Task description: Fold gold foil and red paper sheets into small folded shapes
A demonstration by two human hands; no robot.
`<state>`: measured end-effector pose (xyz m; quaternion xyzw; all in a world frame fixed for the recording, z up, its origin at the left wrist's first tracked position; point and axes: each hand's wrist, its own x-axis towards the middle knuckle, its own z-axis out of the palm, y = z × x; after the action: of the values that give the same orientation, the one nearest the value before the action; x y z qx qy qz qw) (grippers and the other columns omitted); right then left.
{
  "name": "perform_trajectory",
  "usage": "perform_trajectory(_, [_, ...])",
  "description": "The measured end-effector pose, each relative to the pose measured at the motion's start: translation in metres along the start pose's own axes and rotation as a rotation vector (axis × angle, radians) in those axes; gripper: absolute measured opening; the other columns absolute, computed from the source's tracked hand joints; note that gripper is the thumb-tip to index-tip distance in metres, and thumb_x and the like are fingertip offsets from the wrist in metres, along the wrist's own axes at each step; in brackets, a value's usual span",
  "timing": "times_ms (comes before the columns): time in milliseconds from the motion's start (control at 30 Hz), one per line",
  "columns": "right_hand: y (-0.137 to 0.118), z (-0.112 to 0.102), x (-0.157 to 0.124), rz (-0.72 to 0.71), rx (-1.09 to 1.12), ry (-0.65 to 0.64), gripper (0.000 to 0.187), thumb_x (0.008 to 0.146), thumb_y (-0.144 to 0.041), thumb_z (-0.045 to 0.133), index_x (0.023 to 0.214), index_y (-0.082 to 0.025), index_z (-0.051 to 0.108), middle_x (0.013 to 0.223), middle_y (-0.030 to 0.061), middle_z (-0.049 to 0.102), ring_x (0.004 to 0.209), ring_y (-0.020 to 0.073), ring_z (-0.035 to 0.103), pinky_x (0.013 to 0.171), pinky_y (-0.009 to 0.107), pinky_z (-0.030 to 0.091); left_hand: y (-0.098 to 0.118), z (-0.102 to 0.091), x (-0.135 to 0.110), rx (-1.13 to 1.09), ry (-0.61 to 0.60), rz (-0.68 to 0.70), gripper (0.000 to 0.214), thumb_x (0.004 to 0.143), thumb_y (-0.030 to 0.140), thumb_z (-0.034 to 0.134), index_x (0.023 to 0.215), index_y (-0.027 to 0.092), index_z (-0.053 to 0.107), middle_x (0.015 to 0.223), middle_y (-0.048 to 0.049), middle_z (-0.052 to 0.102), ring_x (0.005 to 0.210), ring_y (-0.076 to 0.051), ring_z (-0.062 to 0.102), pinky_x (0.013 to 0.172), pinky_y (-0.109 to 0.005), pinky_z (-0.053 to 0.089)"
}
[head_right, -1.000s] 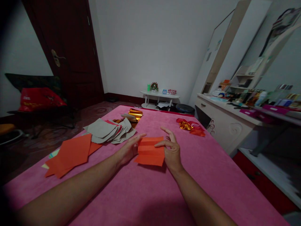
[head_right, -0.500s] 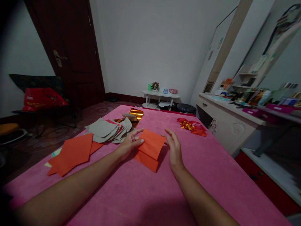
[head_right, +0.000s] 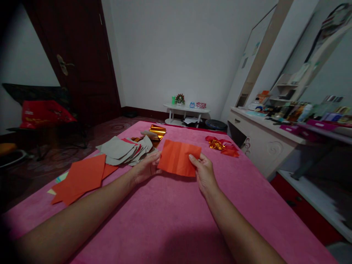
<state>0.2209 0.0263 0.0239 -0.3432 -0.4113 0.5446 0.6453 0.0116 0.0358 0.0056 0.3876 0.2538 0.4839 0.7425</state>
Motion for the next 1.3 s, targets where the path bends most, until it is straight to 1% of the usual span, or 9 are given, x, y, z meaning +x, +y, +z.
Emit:
perform_trajectory(167, [0.012, 0.006, -0.005, -0.046, 0.134, 0.052, 0.028, 0.063, -0.022, 0.079, 0.087, -0.022, 0.066, 0.094, 0.0022, 0.073, 0.091, 0.0219, 0.068, 0.080, 0.036, 0.055, -0.007, 0.001, -0.003, -0.126, -0.031, -0.097, 0.021, 0.078, 0.032, 0.068, 0.089, 0.015, 0.063, 0.089, -0.0067, 0.067, 0.086, -0.020, 0.068, 0.076, -0.030, 0.053])
perform_trajectory(300, [0.021, 0.011, -0.013, -0.025, 0.177, 0.037, 0.024, 0.064, -0.021, 0.078, 0.083, -0.023, 0.064, 0.092, 0.0007, 0.073, 0.089, 0.0204, 0.068, 0.079, 0.035, 0.055, -0.014, 0.017, -0.006, -0.191, -0.024, -0.158, 0.028, 0.082, 0.041, 0.061, 0.087, 0.013, 0.063, 0.087, -0.0083, 0.068, 0.076, -0.019, 0.068, 0.071, -0.031, 0.055])
perform_trajectory(433, [0.025, 0.012, -0.018, 0.036, 0.164, 0.024, 0.026, 0.063, -0.020, 0.079, 0.087, -0.022, 0.067, 0.095, 0.0015, 0.072, 0.087, 0.0198, 0.067, 0.079, 0.034, 0.053, -0.021, 0.023, -0.004, -0.078, 0.098, -0.022, 0.030, 0.077, 0.037, 0.067, 0.099, 0.016, 0.064, 0.097, -0.0074, 0.068, 0.074, -0.014, 0.066, 0.063, -0.023, 0.053])
perform_trajectory(567, [0.017, 0.009, -0.015, 0.036, 0.052, 0.010, 0.024, 0.067, -0.029, 0.076, 0.088, -0.020, 0.069, 0.093, 0.0028, 0.072, 0.082, 0.0188, 0.065, 0.072, 0.029, 0.052, -0.026, 0.017, 0.000, 0.093, 0.185, 0.127, 0.033, 0.068, 0.031, 0.076, 0.094, 0.014, 0.065, 0.085, -0.0053, 0.068, 0.060, -0.009, 0.060, 0.051, -0.017, 0.045])
perform_trajectory(767, [-0.004, -0.001, -0.001, 0.059, -0.330, -0.071, 0.028, 0.065, -0.038, 0.077, 0.082, -0.019, 0.068, 0.074, 0.0014, 0.070, 0.063, 0.0162, 0.062, 0.058, 0.025, 0.047, -0.022, 0.014, -0.001, 0.198, 0.161, 0.141, 0.028, 0.062, 0.028, 0.080, 0.079, 0.010, 0.067, 0.060, 0.0000, 0.060, 0.046, -0.005, 0.046, 0.041, -0.015, 0.032])
perform_trajectory(900, [0.000, -0.005, 0.002, 0.017, -0.417, -0.085, 0.025, 0.059, -0.036, 0.080, 0.072, -0.017, 0.069, 0.071, 0.0035, 0.071, 0.063, 0.0198, 0.064, 0.059, 0.029, 0.048, -0.020, 0.020, -0.004, 0.210, 0.049, 0.083, 0.037, 0.065, 0.037, 0.078, 0.090, 0.011, 0.068, 0.067, -0.0029, 0.064, 0.047, -0.006, 0.049, 0.044, -0.016, 0.035])
perform_trajectory(1067, [0.004, -0.006, 0.002, -0.027, -0.414, -0.017, 0.021, 0.060, -0.033, 0.079, 0.069, -0.018, 0.069, 0.068, 0.0026, 0.071, 0.060, 0.0192, 0.063, 0.056, 0.028, 0.047, -0.012, 0.019, -0.004, -0.001, -0.018, -0.052, 0.066, 0.076, 0.072, 0.044, 0.096, 0.013, 0.065, 0.088, -0.0118, 0.068, 0.067, -0.018, 0.065, 0.057, -0.027, 0.051])
perform_trajectory(1133, [0.004, -0.005, 0.001, -0.029, -0.412, -0.015, 0.019, 0.060, -0.032, 0.078, 0.069, -0.018, 0.069, 0.069, 0.0026, 0.071, 0.061, 0.0190, 0.063, 0.057, 0.028, 0.047, -0.010, 0.018, -0.003, -0.053, 0.007, -0.091, 0.065, 0.077, 0.072, 0.043, 0.098, 0.014, 0.065, 0.096, -0.0132, 0.069, 0.078, -0.022, 0.067, 0.065, -0.031, 0.054])
perform_trajectory(1300, [0.005, 0.000, -0.003, -0.021, -0.421, -0.014, 0.015, 0.063, -0.029, 0.075, 0.071, -0.018, 0.069, 0.068, 0.0025, 0.070, 0.059, 0.0184, 0.062, 0.056, 0.028, 0.046, -0.018, 0.016, 0.000, 0.005, 0.051, -0.050, 0.039, 0.077, 0.044, 0.064, 0.100, 0.013, 0.066, 0.105, -0.0120, 0.069, 0.094, -0.022, 0.065, 0.077, -0.031, 0.053])
